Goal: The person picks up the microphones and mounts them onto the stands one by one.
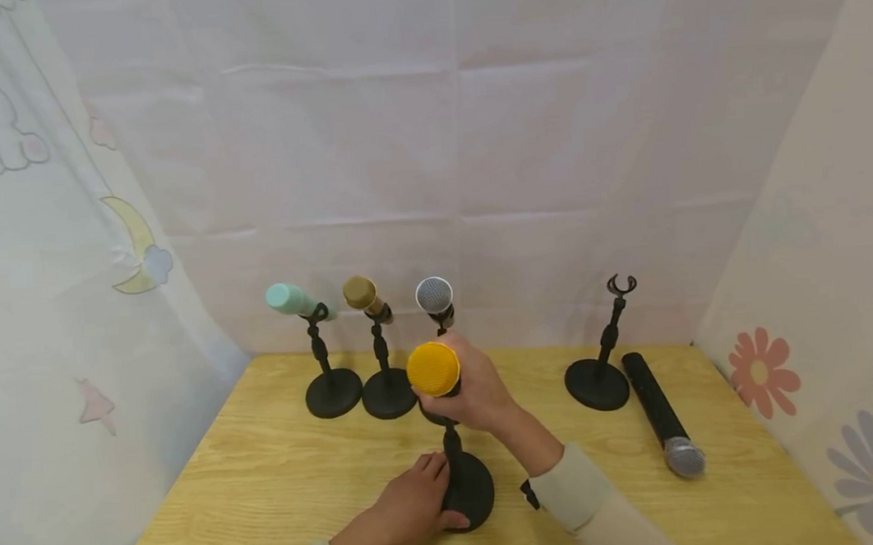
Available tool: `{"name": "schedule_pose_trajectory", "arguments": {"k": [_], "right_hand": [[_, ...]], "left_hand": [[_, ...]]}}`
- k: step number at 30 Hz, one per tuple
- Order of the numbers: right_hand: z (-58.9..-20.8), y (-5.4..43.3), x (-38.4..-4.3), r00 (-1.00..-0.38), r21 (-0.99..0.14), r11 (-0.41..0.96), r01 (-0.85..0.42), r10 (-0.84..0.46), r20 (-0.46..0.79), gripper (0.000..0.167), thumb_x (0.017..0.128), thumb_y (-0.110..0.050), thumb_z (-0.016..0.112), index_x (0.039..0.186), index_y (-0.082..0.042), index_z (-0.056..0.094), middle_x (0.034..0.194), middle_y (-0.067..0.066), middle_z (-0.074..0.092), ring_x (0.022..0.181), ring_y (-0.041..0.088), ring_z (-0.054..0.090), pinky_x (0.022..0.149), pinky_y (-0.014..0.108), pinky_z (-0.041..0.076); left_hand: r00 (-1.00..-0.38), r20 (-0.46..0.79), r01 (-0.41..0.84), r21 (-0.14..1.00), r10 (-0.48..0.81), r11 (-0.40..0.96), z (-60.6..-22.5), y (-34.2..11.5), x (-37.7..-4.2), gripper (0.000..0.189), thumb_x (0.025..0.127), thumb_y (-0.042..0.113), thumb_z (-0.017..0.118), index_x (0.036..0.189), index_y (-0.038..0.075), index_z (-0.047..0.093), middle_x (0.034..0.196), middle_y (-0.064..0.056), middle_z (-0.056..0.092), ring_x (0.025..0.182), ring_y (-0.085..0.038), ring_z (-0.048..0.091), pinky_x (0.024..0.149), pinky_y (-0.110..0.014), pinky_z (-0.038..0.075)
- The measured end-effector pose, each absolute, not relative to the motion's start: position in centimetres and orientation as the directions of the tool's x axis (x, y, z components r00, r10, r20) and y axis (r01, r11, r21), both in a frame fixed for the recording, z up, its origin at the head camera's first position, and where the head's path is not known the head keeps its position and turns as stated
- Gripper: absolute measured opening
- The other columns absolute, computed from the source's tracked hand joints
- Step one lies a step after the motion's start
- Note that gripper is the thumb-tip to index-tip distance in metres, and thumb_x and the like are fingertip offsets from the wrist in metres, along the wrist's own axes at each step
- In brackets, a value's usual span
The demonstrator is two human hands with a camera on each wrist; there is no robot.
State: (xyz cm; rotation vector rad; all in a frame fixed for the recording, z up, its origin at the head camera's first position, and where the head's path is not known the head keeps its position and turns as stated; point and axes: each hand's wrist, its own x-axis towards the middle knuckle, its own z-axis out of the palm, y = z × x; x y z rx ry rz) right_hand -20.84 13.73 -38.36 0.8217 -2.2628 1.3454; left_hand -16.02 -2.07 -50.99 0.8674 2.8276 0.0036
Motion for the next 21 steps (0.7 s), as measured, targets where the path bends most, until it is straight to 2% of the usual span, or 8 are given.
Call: {"name": "schedule_pose_trajectory", "arguments": {"k": [10, 21], "right_hand": [[-38.29, 13.73, -20.80, -0.746, -0.632, 0.399, -0.664, -0.304, 0.592, 0.055, 0.072, -0.009, 0.088, 0.117, -0.010, 0.056, 0.098, -0.003, 0.062, 0.081, 0.010, 0.061, 0.076, 0.034, 0.058], [-38.46, 13.73, -20.92, -0.705, -0.588, 0.396, -0.705, -0.300, 0.642, 0.048, 0.073, -0.008, 0.087, 0.112, -0.010, 0.058, 0.095, -0.004, 0.063, 0.080, 0.007, 0.061, 0.075, 0.031, 0.059]], "left_hand": [[-0.817, -0.165, 0.557, 0.026, 0.553, 0.830, -51.19, -1.90, -15.99, 0.091, 0.088, 0.076, 0.050, 0.153, 0.013, 0.046, 0.156, 0.000, 0.044, 0.139, -0.014, 0.043, 0.105, -0.026, 0.048], [-0.820, -0.147, 0.560, -0.004, 0.553, 0.828, -50.60, -1.80, -15.70, 0.091, 0.087, 0.076, 0.051, 0.152, 0.012, 0.048, 0.156, 0.000, 0.045, 0.139, -0.014, 0.044, 0.104, -0.025, 0.049]]}}
